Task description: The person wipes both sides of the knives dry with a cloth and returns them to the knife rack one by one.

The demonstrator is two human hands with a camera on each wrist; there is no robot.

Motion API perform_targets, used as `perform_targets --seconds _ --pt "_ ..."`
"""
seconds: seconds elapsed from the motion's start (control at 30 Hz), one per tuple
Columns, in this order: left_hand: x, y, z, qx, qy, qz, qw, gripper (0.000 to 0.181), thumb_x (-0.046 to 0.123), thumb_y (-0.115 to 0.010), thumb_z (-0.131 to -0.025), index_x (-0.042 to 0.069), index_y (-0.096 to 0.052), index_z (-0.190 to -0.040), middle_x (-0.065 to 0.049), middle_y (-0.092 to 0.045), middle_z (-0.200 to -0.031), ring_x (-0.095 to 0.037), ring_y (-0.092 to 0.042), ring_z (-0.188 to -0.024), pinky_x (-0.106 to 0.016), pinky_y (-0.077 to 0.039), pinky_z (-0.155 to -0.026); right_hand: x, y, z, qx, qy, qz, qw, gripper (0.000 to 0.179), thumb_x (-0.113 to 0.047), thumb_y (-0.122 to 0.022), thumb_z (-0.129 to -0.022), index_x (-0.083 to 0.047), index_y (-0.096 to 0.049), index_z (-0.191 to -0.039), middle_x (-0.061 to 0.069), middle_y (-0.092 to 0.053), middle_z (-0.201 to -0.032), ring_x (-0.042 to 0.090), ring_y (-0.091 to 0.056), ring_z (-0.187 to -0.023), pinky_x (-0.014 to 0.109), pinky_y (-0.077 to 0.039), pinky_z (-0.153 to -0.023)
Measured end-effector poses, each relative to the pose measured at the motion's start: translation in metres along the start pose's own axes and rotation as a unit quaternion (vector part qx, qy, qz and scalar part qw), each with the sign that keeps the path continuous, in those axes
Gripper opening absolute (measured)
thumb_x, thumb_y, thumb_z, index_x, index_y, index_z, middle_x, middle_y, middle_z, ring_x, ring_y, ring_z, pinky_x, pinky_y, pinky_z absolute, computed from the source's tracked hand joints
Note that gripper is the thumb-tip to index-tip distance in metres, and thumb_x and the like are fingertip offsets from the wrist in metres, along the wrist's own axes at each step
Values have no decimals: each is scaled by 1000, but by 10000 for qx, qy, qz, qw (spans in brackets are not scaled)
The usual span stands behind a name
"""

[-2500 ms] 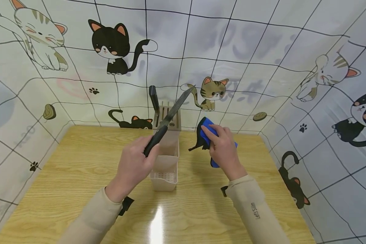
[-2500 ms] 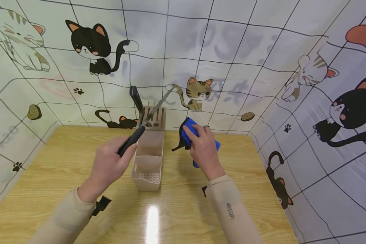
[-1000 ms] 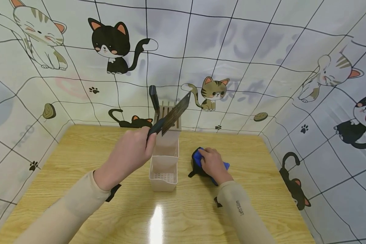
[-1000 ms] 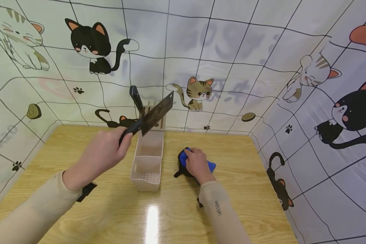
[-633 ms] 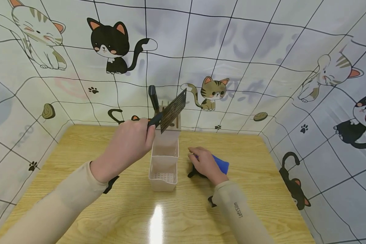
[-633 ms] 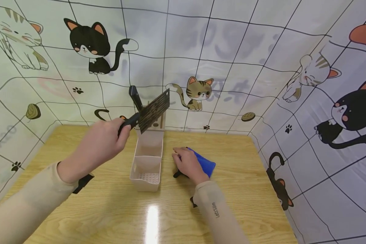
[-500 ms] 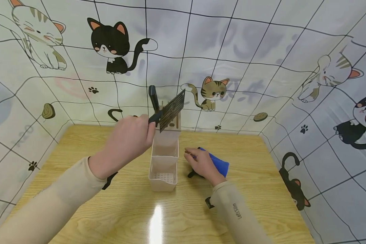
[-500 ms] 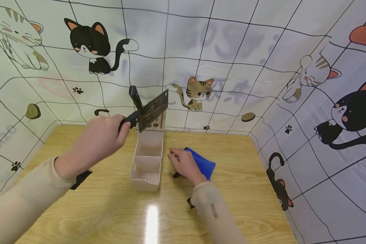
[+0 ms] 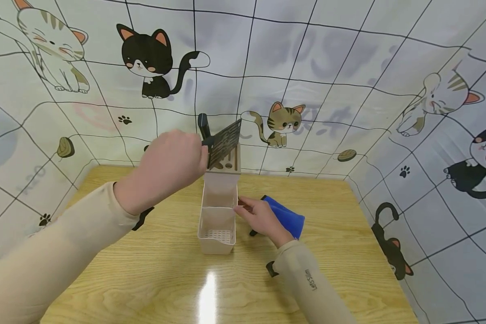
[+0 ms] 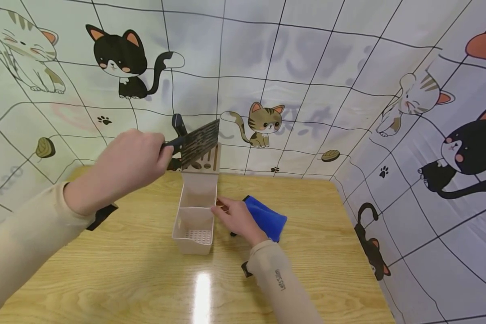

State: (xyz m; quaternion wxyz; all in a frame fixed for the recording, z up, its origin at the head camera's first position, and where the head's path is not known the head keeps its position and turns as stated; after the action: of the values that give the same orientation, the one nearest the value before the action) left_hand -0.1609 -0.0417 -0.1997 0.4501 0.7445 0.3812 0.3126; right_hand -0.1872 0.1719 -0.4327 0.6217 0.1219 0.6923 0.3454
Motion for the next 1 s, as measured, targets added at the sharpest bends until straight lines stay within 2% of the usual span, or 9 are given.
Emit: perform_targets --seconds 0.17,0.43,0.5,0.6,0.7,0.8,1.0 --pt "-1 8 -14 -313 23 88 9995 42 -2 -46 -87 16 -29 -53 5 -23 -54 -11 -23 -50 -26 -24 -43 -2 -2 -4 -26 -65 33 10000 51 -32 -60 -106 -2 -55 -147 16 -66 -136 31 -68 -116 47 -56 -96" --pt "-6 8 -40 -1013 319 198 9941 34 -3 -45 -84 13 -38 -54 0 -39 -47 -17 -47 -39 -27 -32 -41 -4 -1 -7 69 -268 94 9996 51 -32 -62 -105 -4 -56 -147 14 -68 -133 30 -69 -115 45 -57 -94" --pt "-6 9 -45 -1286 502 270 9901 32 -2 -44 -85 12 -42 -56 -1 -46 -47 -18 -53 -39 -27 -36 -42 -3 -1 -8 53 -320 80 9994 51 -32 -63 -104 -4 -56 -147 14 -68 -133 30 -69 -116 45 -57 -94" --pt "-5 12 -52 -1787 865 506 9788 29 -1 -42 -87 12 -47 -61 -4 -57 -51 -19 -60 -40 -27 -42 -43 -2 -1 -8 22 -333 189 9993 52 -34 -62 -105 -5 -55 -148 13 -69 -133 29 -69 -116 45 -57 -94" --pt "-5 13 -60 -2126 1166 662 9679 30 1 -40 -87 13 -46 -61 -4 -56 -49 -20 -61 -40 -28 -45 -44 -1 0 -8 1 -296 253 9992 53 -34 -61 -105 -5 -55 -149 13 -69 -132 30 -69 -117 46 -57 -94" --pt "-4 14 -66 -2289 1210 723 9632 32 1 -40 -88 14 -44 -59 -3 -54 -46 -19 -59 -38 -28 -47 -47 -1 0 -7 -9 -212 269 9994 52 -33 -61 -105 -4 -54 -148 14 -68 -133 31 -69 -117 46 -57 -94" --pt "-3 13 -76 -2422 1295 927 9571 32 1 -41 -89 13 -47 -60 -4 -56 -47 -19 -58 -40 -29 -49 -49 -3 -2 -8 5 -200 254 9995 52 -32 -61 -105 -3 -54 -148 15 -68 -134 32 -69 -117 46 -58 -93"
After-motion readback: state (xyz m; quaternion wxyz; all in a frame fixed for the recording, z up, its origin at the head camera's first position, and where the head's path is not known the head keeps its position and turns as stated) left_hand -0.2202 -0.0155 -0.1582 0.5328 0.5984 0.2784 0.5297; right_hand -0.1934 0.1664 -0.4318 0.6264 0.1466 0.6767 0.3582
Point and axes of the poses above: each hand's wrist, its own z-axis away from the middle knuckle, its own y-axis out of the back of the hand, x = y × z, the point moved 3 cm from there along -z, towards the middle knuckle
